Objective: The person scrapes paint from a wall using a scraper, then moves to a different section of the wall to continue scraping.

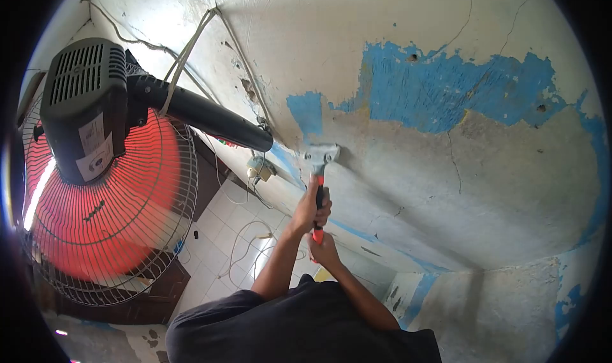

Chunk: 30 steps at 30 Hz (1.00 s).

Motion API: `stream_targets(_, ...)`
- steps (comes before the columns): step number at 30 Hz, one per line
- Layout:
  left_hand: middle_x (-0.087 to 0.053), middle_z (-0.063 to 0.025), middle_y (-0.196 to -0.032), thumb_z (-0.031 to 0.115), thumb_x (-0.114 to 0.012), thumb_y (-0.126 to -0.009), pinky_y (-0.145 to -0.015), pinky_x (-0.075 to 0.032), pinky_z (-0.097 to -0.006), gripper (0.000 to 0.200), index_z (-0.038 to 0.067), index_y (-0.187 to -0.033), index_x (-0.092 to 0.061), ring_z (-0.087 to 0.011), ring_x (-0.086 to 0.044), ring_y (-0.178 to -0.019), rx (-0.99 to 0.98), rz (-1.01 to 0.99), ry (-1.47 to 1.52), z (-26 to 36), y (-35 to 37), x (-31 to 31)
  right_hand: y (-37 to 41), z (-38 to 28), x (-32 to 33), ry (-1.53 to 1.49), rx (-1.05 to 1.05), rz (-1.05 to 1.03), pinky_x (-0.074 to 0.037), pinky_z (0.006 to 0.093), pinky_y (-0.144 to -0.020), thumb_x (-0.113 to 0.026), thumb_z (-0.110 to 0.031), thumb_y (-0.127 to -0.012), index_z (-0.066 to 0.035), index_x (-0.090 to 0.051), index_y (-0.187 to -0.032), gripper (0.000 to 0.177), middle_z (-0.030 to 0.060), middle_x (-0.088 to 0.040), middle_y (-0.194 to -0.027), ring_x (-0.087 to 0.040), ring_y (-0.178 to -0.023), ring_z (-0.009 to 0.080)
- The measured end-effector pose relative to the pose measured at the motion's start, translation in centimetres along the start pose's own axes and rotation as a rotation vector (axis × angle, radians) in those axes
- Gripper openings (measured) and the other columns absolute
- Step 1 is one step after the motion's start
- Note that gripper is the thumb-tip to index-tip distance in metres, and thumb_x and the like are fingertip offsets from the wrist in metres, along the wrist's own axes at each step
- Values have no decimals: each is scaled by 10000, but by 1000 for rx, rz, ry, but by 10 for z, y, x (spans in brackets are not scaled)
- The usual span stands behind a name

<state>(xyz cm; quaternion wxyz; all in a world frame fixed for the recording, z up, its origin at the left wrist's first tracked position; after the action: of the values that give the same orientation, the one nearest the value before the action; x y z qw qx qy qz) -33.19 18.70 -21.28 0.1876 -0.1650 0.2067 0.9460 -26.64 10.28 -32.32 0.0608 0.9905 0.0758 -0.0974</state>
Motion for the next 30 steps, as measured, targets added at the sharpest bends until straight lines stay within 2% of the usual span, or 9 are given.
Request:
stream_targets(2,-242,53,-498,786,-251,-888,-374,-178,-242,686,147,-655,-340,-62,-200,-395,10,-25,22,4,-2,2,-1,3,-1,-34,-12,8,-431,292,-403,-589,-253,-931,-50,-493,-696,324,6,-469,-464,-510,-395,123)
stream_targets(6,-243,53,-496,788,-254,-885,-368,-184,-241,690,143,-654,-335,-62,-202,-391,-61,-59,89,62,9,-14,-11,-82,-12,88,-41,65,-426,294,-407,-585,-260,-936,-42,-484,-699,338,19,-482,-472,-519,-399,130)
stream_targets(8,-245,52,-496,787,-255,-886,-368,-185,-239,689,145,-652,-337,-65,-206,-390,-49,-49,73,57,6,-11,-12,-53,-7,72,-23,25,-427,295,-408,-581,-256,-937,-41,-482,-697,338,19,-485,-475,-518,-398,130)
stream_targets(10,-257,51,-500,779,-259,-893,-370,-185,-238,686,144,-648,-343,-66,-203,-395,-37,-5,-2,16,0,-3,-7,-11,-5,18,-30,51,-428,297,-403,-584,-238,-935,-44,-479,-686,332,19,-487,-475,-513,-394,128)
stream_targets(11,-300,33,-496,763,-277,-903,-370,-231,-244,678,133,-660,-340,-79,-268,-391,4,-6,-16,-5,-5,6,-2,3,-4,-4,-41,64,-428,297,-401,-585,-230,-933,-46,-477,-683,329,20,-487,-475,-513,-394,127)
stream_targets(16,-312,26,-508,747,-286,-913,-370,-239,-246,674,125,-661,-351,-80,-271,-396,13,23,-58,31,11,-9,3,-22,-15,-144,-58,21,-433,292,-399,-572,-187,-934,-52,-474,-712,277,9,-472,-484,-486,-387,113)
stream_targets(22,-314,26,-510,742,-293,-916,-369,-247,-251,673,118,-668,-355,-81,-284,-401,6,72,-96,-4,3,0,4,6,-8,-160,-95,30,-431,281,-396,-570,-177,-923,-53,-476,-729,248,9,-479,-495,-490,-388,110)
stream_targets(26,-316,28,-510,750,-291,-911,-374,-248,-248,673,120,-683,-359,-81,-280,-401,-95,-8,-26,39,7,-17,-6,-35,-3,7,68,67,-429,286,-403,-580,-202,-922,-53,-505,-720,262,12,-503,-499,-515,-400,114)
stream_targets(30,-282,46,-526,709,-258,-943,-383,-224,-231,633,124,-733,-379,-62,-237,-410,-68,-70,-12,36,9,-18,-7,-29,-2,-27,33,65,-429,292,-411,-575,-211,-921,-43,-511,-720,270,16,-505,-497,-520,-405,121)
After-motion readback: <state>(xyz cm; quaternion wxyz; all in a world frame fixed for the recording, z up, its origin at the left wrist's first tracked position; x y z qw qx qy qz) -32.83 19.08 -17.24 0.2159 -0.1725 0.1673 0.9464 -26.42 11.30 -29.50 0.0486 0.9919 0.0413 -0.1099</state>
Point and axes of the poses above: each hand's wrist, its own y-axis away from the middle knuckle, its own x-axis out of the back of the hand, z = x × y, the point moved 1 cm from there along -y, towards the middle knuckle
